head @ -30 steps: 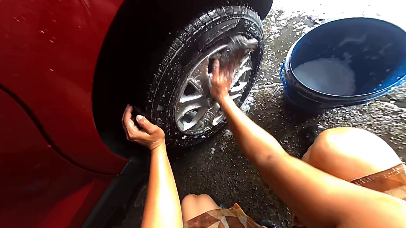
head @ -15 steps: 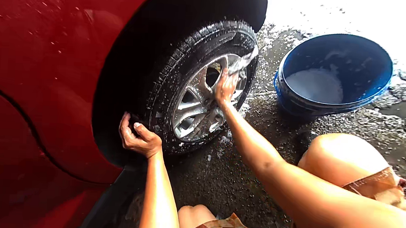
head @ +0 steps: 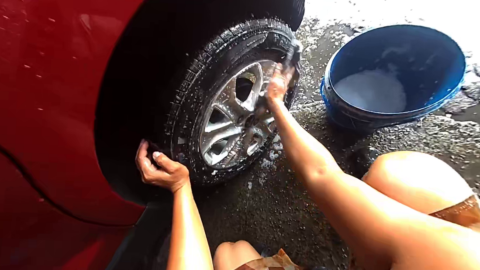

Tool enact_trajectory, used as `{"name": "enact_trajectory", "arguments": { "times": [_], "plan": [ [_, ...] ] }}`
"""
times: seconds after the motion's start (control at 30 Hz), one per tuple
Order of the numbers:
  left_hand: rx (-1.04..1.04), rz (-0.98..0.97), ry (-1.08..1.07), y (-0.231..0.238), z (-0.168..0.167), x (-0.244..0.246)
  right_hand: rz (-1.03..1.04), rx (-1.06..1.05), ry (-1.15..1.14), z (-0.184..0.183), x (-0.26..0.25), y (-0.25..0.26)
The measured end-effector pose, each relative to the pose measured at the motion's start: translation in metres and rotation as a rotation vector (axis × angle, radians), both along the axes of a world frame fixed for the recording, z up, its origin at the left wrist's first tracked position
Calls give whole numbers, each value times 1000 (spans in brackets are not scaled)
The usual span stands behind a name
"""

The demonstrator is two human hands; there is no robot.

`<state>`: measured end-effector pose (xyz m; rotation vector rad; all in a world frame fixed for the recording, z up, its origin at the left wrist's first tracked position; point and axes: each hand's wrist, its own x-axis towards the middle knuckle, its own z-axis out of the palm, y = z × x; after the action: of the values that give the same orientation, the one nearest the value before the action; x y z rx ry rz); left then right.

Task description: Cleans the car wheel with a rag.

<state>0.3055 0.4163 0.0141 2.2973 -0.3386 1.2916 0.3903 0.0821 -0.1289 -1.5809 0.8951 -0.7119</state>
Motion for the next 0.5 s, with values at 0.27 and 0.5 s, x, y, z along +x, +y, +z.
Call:
{"name": "enact_trajectory", "arguments": {
  "times": [0.27, 0.5],
  "plan": [
    [-1, 1, -3, 0, 0, -5, 128, 486, 159, -30, -37, 35],
    [-17, -25, -11, 1, -1, -2, 244, -3, 342, -84, -46, 44]
  ]
}}
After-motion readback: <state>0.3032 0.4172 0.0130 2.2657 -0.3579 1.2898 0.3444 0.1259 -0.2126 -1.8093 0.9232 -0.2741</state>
